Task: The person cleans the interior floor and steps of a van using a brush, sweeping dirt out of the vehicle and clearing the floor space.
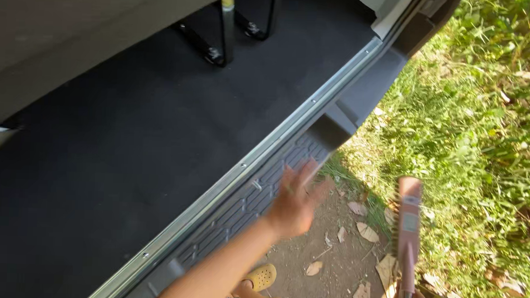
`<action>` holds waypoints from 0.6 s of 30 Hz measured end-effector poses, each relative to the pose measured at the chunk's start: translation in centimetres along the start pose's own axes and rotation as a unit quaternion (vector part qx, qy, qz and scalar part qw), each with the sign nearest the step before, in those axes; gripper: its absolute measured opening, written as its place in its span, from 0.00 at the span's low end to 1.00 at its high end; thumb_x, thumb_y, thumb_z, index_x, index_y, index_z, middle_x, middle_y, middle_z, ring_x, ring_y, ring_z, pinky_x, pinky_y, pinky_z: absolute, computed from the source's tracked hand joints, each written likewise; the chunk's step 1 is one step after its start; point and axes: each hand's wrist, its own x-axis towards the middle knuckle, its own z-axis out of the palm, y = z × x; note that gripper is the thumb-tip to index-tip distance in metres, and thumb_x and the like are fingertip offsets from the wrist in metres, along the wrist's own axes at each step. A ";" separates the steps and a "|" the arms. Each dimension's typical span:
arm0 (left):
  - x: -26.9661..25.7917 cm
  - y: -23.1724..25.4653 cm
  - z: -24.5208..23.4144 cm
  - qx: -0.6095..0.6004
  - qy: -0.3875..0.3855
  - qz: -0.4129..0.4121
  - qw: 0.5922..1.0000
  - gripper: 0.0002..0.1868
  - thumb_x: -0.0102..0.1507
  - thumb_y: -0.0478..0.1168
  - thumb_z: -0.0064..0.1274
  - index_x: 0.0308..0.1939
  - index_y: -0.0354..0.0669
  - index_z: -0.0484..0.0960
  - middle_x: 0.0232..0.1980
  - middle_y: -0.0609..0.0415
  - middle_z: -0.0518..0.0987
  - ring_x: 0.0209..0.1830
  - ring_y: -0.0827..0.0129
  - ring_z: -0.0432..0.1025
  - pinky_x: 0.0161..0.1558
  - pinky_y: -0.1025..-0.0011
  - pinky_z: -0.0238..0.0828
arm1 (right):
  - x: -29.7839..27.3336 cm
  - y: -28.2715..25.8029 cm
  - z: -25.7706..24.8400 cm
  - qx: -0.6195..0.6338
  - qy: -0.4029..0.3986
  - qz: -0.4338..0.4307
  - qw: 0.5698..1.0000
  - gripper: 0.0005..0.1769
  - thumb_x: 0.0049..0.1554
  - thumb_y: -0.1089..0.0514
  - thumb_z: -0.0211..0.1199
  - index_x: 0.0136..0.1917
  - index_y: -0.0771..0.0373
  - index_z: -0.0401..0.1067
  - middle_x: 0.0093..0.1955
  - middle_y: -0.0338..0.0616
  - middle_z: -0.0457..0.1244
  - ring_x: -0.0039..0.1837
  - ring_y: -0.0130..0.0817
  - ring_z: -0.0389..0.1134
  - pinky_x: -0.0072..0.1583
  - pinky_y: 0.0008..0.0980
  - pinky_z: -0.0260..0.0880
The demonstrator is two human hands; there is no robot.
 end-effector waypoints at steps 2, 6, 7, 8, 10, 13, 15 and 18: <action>-3.6 5.5 -1.2 -0.162 -0.112 -0.030 0.980 0.36 0.67 0.48 0.57 0.77 0.52 0.63 0.80 0.34 0.59 0.79 0.42 0.57 0.78 0.43 0.48 | 0.0 -1.6 0.0 0.100 -0.023 -0.065 0.993 0.41 0.60 0.71 0.58 0.80 0.58 0.43 0.47 0.74 0.67 0.38 0.62 0.68 0.41 0.57 0.69; -7.1 11.2 -0.7 -0.417 -0.222 -0.148 0.869 0.41 0.71 0.55 0.53 0.81 0.37 0.57 0.81 0.33 0.61 0.82 0.39 0.52 0.74 0.51 0.48 | -4.2 -7.8 3.5 0.246 -0.028 -0.137 0.959 0.56 0.60 0.76 0.57 0.92 0.55 0.35 0.53 0.75 0.68 0.39 0.67 0.68 0.41 0.57 0.70; -6.9 11.6 -0.4 -0.527 -0.226 -0.268 0.774 0.42 0.69 0.58 0.51 0.80 0.44 0.55 0.75 0.37 0.66 0.74 0.50 0.59 0.69 0.57 0.57 | -5.6 -10.7 4.8 0.266 -0.010 -0.136 0.954 0.54 0.61 0.74 0.56 0.92 0.52 0.37 0.58 0.71 0.69 0.43 0.67 0.70 0.43 0.53 0.72; -6.3 11.4 -0.2 -0.619 -0.223 -0.378 0.652 0.43 0.66 0.61 0.49 0.80 0.51 0.53 0.69 0.42 0.71 0.67 0.61 0.67 0.63 0.64 0.66 | -6.6 -14.3 5.9 0.254 0.006 -0.214 0.943 0.49 0.60 0.71 0.54 0.87 0.57 0.37 0.62 0.65 0.65 0.55 0.57 0.67 0.53 0.46 0.69; -4.6 9.6 -0.4 -0.614 -0.155 -0.408 0.658 0.35 0.66 0.54 0.52 0.72 0.47 0.60 0.59 0.51 0.73 0.56 0.67 0.70 0.55 0.67 0.70 | -9.7 -21.4 8.2 0.095 0.114 -0.415 0.898 0.45 0.57 0.71 0.55 0.82 0.65 0.39 0.71 0.69 0.57 0.71 0.56 0.60 0.67 0.44 0.63; -0.7 4.1 -2.9 -0.491 -0.099 -0.487 0.716 0.20 0.67 0.46 0.47 0.61 0.44 0.71 0.43 0.49 0.78 0.40 0.61 0.73 0.40 0.59 0.74 | -13.6 -31.3 8.3 -0.006 0.022 -0.406 0.914 0.46 0.56 0.65 0.61 0.81 0.63 0.43 0.70 0.64 0.59 0.71 0.52 0.62 0.68 0.43 0.64; -0.4 -0.2 -7.1 -0.315 -0.162 -0.429 0.831 0.17 0.69 0.45 0.45 0.60 0.47 0.72 0.45 0.46 0.80 0.43 0.53 0.75 0.42 0.53 0.73 | -14.6 -36.9 4.6 0.027 -0.159 -0.260 0.952 0.46 0.57 0.56 0.64 0.82 0.59 0.44 0.65 0.49 0.65 0.67 0.40 0.69 0.66 0.38 0.69; -2.2 -3.2 -12.1 -0.235 -0.188 -0.321 0.898 0.15 0.66 0.41 0.44 0.55 0.44 0.75 0.49 0.40 0.82 0.50 0.47 0.77 0.47 0.54 0.72 | -13.4 -44.6 -4.0 -0.025 -0.306 -0.427 0.850 0.26 0.60 0.46 0.56 0.65 0.62 0.76 0.62 0.43 0.72 0.69 0.36 0.69 0.73 0.36 0.62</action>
